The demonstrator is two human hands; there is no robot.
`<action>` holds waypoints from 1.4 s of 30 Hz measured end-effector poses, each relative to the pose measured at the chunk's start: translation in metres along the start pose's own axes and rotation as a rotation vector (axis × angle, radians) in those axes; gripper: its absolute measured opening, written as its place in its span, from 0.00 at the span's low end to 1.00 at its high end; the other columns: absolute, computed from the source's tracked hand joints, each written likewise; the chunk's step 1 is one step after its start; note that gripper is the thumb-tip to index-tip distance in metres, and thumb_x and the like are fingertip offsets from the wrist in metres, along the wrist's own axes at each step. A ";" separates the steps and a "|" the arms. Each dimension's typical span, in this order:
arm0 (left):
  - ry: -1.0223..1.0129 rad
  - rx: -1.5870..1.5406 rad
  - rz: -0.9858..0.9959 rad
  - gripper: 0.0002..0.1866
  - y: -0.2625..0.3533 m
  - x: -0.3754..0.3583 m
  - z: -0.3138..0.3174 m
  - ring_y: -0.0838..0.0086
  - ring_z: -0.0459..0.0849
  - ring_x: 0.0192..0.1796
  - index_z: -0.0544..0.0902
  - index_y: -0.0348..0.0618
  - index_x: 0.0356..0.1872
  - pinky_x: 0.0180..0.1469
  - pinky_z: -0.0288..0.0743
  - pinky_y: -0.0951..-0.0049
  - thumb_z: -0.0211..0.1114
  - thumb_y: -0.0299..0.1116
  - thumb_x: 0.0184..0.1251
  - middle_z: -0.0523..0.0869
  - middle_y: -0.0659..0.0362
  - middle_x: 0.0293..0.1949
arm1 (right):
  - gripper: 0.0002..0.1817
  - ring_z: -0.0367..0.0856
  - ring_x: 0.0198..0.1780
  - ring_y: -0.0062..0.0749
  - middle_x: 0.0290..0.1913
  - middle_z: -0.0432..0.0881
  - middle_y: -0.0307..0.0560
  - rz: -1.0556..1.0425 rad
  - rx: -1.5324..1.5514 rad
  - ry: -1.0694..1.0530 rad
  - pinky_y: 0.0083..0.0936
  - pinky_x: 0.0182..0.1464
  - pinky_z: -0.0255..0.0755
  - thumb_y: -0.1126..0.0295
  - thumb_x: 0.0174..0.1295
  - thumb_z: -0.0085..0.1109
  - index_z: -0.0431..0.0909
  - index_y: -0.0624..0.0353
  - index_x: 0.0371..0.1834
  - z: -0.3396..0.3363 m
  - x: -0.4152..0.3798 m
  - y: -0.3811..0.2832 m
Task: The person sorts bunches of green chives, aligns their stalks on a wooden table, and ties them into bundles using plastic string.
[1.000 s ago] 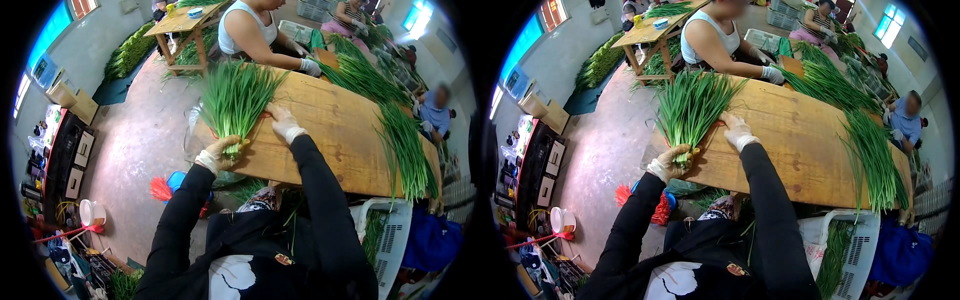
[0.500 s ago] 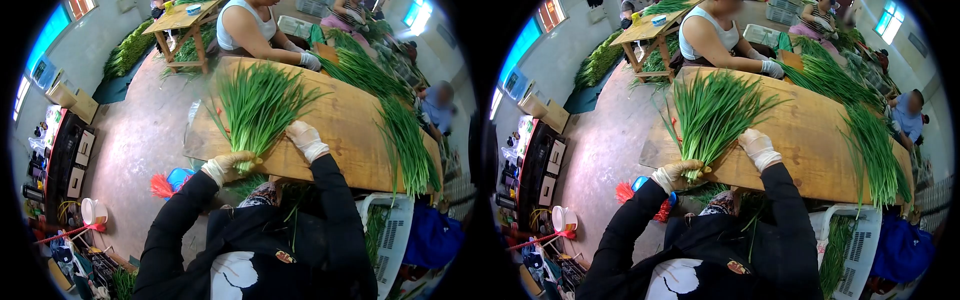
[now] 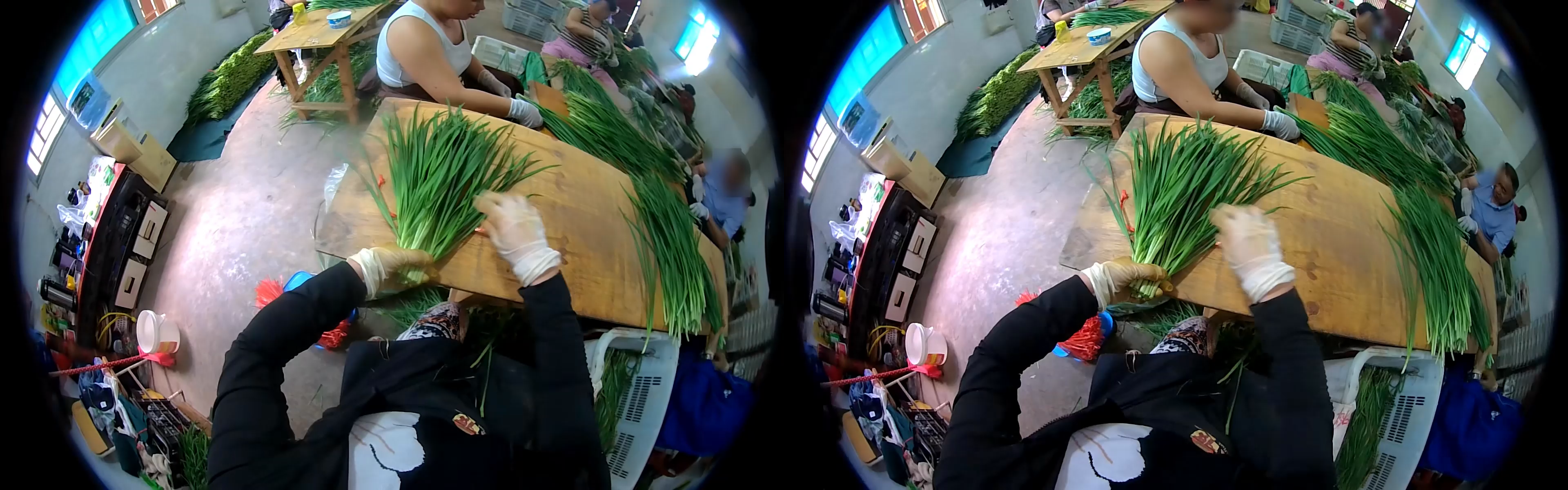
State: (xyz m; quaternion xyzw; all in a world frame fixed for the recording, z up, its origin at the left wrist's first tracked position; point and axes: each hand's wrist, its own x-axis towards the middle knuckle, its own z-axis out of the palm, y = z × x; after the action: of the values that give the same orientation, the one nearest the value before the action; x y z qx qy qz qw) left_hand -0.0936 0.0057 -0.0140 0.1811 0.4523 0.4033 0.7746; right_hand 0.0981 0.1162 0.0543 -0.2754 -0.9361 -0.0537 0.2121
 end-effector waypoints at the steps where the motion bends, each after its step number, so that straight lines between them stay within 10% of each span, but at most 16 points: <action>1: 0.002 0.000 0.000 0.11 0.000 0.000 0.000 0.70 0.81 0.36 0.77 0.37 0.38 0.41 0.77 0.72 0.61 0.31 0.55 0.82 0.52 0.36 | 0.09 0.73 0.45 0.38 0.39 0.77 0.43 -0.142 0.188 0.109 0.36 0.44 0.69 0.64 0.51 0.55 0.78 0.51 0.34 0.000 0.018 -0.014; 5: -0.272 -0.296 0.073 0.13 -0.007 0.005 0.004 0.70 0.81 0.38 0.77 0.38 0.38 0.44 0.77 0.72 0.64 0.32 0.53 0.82 0.53 0.35 | 0.14 0.66 0.56 0.36 0.42 0.77 0.42 -0.437 0.297 -0.322 0.42 0.60 0.53 0.57 0.55 0.49 0.79 0.51 0.37 0.038 0.065 -0.090; 9: 0.019 -0.041 0.065 0.13 -0.005 0.004 0.009 0.70 0.81 0.37 0.76 0.37 0.39 0.42 0.77 0.73 0.64 0.29 0.53 0.81 0.53 0.35 | 0.17 0.63 0.59 0.39 0.46 0.76 0.45 -0.195 -0.195 -0.647 0.50 0.62 0.44 0.56 0.56 0.43 0.78 0.51 0.40 0.051 0.087 -0.093; 16: -0.035 -0.054 0.023 0.11 -0.001 0.002 0.002 0.70 0.81 0.37 0.76 0.35 0.40 0.37 0.76 0.76 0.60 0.28 0.56 0.81 0.52 0.35 | 0.21 0.56 0.64 0.36 0.56 0.70 0.38 0.045 0.193 -0.512 0.47 0.64 0.39 0.50 0.59 0.39 0.75 0.49 0.46 0.085 0.071 -0.059; 18: -0.179 -1.178 -1.028 0.17 0.029 -0.014 -0.008 0.71 0.80 0.37 0.76 0.34 0.39 0.37 0.75 0.76 0.56 0.40 0.60 0.81 0.52 0.35 | 0.21 0.55 0.65 0.33 0.56 0.70 0.37 0.109 0.256 -0.461 0.44 0.65 0.39 0.52 0.60 0.39 0.73 0.48 0.50 0.091 0.068 -0.059; 20: -0.231 -1.736 -1.567 0.21 0.050 -0.017 -0.023 0.72 0.80 0.37 0.77 0.34 0.38 0.36 0.75 0.77 0.55 0.46 0.62 0.81 0.51 0.35 | 0.22 0.55 0.65 0.32 0.56 0.70 0.36 0.105 0.243 -0.451 0.44 0.65 0.38 0.52 0.59 0.39 0.72 0.48 0.51 0.098 0.064 -0.059; 25: -0.888 -3.052 -2.062 0.13 0.082 -0.008 -0.055 0.67 0.78 0.44 0.76 0.45 0.43 0.42 0.72 0.70 0.53 0.39 0.61 0.78 0.55 0.44 | 0.22 0.56 0.64 0.33 0.56 0.70 0.36 0.095 0.214 -0.450 0.43 0.65 0.39 0.53 0.60 0.38 0.71 0.49 0.52 0.092 0.063 -0.062; 27: -1.055 -3.336 -2.093 0.13 0.085 0.003 -0.066 0.66 0.78 0.45 0.76 0.47 0.44 0.43 0.72 0.69 0.52 0.37 0.61 0.77 0.56 0.46 | 0.22 0.56 0.64 0.34 0.56 0.70 0.35 0.088 0.209 -0.454 0.44 0.65 0.38 0.53 0.60 0.37 0.71 0.49 0.52 0.090 0.064 -0.062; 29: -0.690 -3.229 -1.766 0.15 0.081 0.023 -0.083 0.62 0.74 0.50 0.74 0.52 0.46 0.44 0.70 0.68 0.52 0.31 0.56 0.73 0.58 0.51 | 0.20 0.55 0.65 0.34 0.55 0.70 0.37 0.069 0.307 -0.387 0.44 0.65 0.37 0.55 0.61 0.38 0.74 0.49 0.48 0.097 0.063 -0.058; 31: -0.684 -3.364 -1.860 0.11 0.078 0.030 -0.094 0.63 0.77 0.44 0.76 0.50 0.40 0.42 0.70 0.69 0.51 0.31 0.56 0.77 0.57 0.44 | 0.20 0.54 0.65 0.34 0.56 0.70 0.36 0.070 0.281 -0.400 0.43 0.65 0.37 0.53 0.62 0.38 0.74 0.48 0.48 0.100 0.062 -0.055; 33: -0.900 -3.724 -1.469 0.07 0.076 0.031 -0.098 0.62 0.78 0.38 0.79 0.49 0.32 0.40 0.70 0.66 0.53 0.32 0.53 0.80 0.57 0.35 | 0.20 0.58 0.63 0.35 0.54 0.72 0.36 -0.010 0.372 -0.161 0.42 0.65 0.40 0.51 0.62 0.39 0.75 0.48 0.48 0.096 0.061 -0.049; 35: -1.072 -3.614 -1.555 0.06 0.070 0.024 -0.087 0.61 0.78 0.34 0.80 0.51 0.25 0.37 0.70 0.63 0.54 0.33 0.50 0.79 0.58 0.28 | 0.15 0.69 0.55 0.39 0.44 0.79 0.40 -0.031 0.543 0.132 0.36 0.59 0.56 0.57 0.62 0.44 0.78 0.50 0.41 0.066 0.061 -0.033; 37: -1.112 -3.766 -1.067 0.07 0.073 0.008 -0.070 0.59 0.79 0.34 0.81 0.53 0.27 0.34 0.71 0.63 0.55 0.35 0.50 0.79 0.57 0.30 | 0.15 0.77 0.41 0.34 0.34 0.82 0.40 0.066 0.481 0.403 0.33 0.50 0.66 0.56 0.60 0.45 0.79 0.50 0.29 0.041 0.043 -0.012; 40: -1.058 -3.751 -1.117 0.07 0.069 0.000 -0.068 0.60 0.79 0.34 0.81 0.53 0.28 0.35 0.72 0.64 0.55 0.36 0.52 0.80 0.56 0.32 | 0.12 0.78 0.39 0.35 0.33 0.81 0.44 0.227 0.327 0.289 0.34 0.45 0.68 0.57 0.56 0.51 0.80 0.50 0.31 0.029 -0.010 0.035; 42: -0.941 -3.744 -1.052 0.07 0.073 -0.010 -0.060 0.62 0.80 0.34 0.80 0.49 0.28 0.33 0.73 0.65 0.56 0.36 0.54 0.80 0.55 0.30 | 0.11 0.76 0.37 0.38 0.30 0.79 0.47 0.463 0.262 -0.159 0.36 0.43 0.67 0.58 0.50 0.57 0.80 0.51 0.32 0.023 -0.035 0.042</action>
State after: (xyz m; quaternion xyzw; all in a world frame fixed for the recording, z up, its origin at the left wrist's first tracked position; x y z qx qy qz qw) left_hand -0.1801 0.0372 0.0072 0.7561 0.6540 0.0072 -0.0242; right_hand 0.1388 0.1395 0.0177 -0.4557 -0.8608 0.1396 0.1785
